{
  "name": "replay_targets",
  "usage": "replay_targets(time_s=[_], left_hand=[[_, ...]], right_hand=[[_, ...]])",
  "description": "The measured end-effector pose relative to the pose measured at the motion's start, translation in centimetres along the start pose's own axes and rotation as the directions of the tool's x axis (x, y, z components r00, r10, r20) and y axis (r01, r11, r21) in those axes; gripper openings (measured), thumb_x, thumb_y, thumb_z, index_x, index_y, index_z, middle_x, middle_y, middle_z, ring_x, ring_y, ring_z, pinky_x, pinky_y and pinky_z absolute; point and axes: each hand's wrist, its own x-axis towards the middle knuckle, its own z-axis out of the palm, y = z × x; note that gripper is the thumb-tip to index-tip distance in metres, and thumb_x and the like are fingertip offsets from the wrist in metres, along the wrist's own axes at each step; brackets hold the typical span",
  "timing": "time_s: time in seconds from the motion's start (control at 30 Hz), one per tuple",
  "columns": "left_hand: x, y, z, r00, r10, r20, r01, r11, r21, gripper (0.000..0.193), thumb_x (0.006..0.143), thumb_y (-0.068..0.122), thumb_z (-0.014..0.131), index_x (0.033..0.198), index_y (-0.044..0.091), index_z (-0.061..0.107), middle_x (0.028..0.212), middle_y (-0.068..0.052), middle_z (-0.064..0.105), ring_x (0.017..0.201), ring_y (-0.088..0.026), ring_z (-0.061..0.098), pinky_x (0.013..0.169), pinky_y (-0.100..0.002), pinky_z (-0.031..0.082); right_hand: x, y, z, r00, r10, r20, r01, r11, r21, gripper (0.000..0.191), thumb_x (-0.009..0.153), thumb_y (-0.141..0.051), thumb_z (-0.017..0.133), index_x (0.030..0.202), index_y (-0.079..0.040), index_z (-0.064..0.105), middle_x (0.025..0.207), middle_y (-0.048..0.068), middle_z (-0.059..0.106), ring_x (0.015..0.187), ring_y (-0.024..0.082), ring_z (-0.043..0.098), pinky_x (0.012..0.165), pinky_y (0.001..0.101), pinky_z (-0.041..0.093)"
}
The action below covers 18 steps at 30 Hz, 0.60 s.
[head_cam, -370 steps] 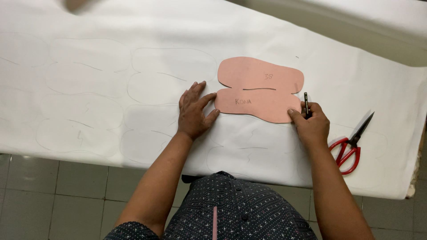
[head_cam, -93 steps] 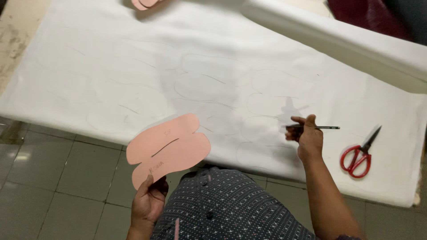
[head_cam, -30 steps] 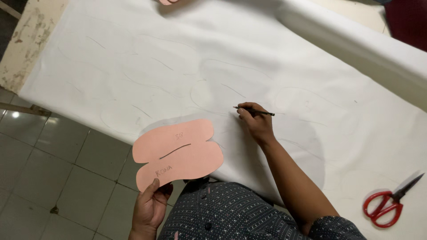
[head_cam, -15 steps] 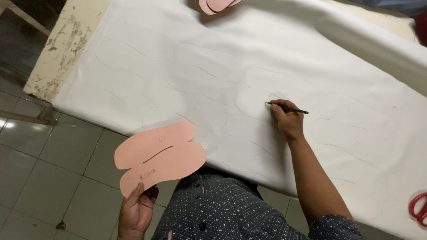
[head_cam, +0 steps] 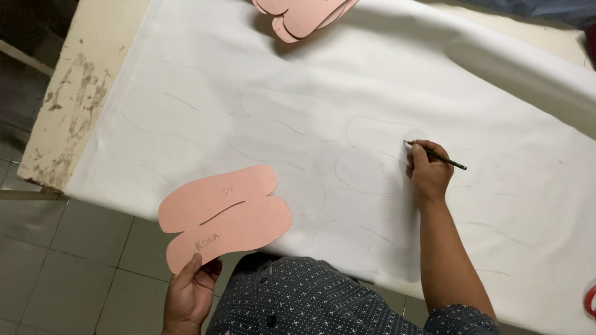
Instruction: The person places pink sandal-shaped paper patterns on a roll of white material and traces around them with a pen, drawing outlines on the material. They reposition the patterns one at a time across the table, smoothing the material flat and tracing multiple outlines in rows.
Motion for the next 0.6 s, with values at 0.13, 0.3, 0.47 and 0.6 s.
replay_targets(time_s=[0.13,0.3,0.47,0.6], left_hand=[[1.7,1.1,1.7,0.999,-0.029,-0.038,0.03,0.998,0.051,0.043,0.102,0.014,0.054,0.142,0.001,0.05,0.123,-0.015,0.064,0.108,-0.024,0.062,0.094,-0.045,0.05],[3.4,1.7,4.1,0.992,-0.109,-0.067,0.116,0.986,0.119,0.047,0.099,0.015,0.054,0.145,0.005,0.048,0.126,-0.011,0.064,0.11,-0.023,0.061,0.095,-0.045,0.049],[5.4,3.0,6.0,0.988,-0.15,0.018,0.147,0.981,0.126,0.047,0.098,0.015,0.055,0.143,0.003,0.049,0.127,-0.012,0.065,0.112,-0.024,0.062,0.096,-0.044,0.05],[6.8,4.4,5.3,0.989,-0.131,0.063,0.123,0.986,0.108,0.046,0.096,0.013,0.057,0.141,0.005,0.051,0.126,-0.01,0.065,0.109,-0.023,0.063,0.094,-0.044,0.051]], right_hand=[[0.3,-0.3,0.2,1.0,-0.019,-0.02,0.019,0.999,-0.039,0.011,0.1,-0.013,0.065,0.106,-0.005,0.065,0.084,0.002,0.068,0.065,0.007,0.06,0.054,0.0235,0.05],[1.3,-0.1,0.6,1.0,0.02,-0.007,-0.02,1.0,-0.018,0.009,0.099,-0.014,0.068,0.105,-0.007,0.069,0.079,0.002,0.064,0.062,0.007,0.054,0.049,0.0233,0.04],[1.6,0.1,1.8,1.0,0.007,-0.001,-0.007,1.0,-0.02,0.008,0.098,-0.01,0.066,0.1,-0.003,0.065,0.086,0.005,0.068,0.069,0.011,0.059,0.056,0.0252,0.047],[-1.2,0.8,8.1,0.948,-0.069,0.31,0.079,0.997,-0.021,0.013,0.095,-0.012,0.068,0.105,-0.004,0.07,0.097,0.006,0.074,0.086,0.013,0.071,0.073,0.0279,0.059]])
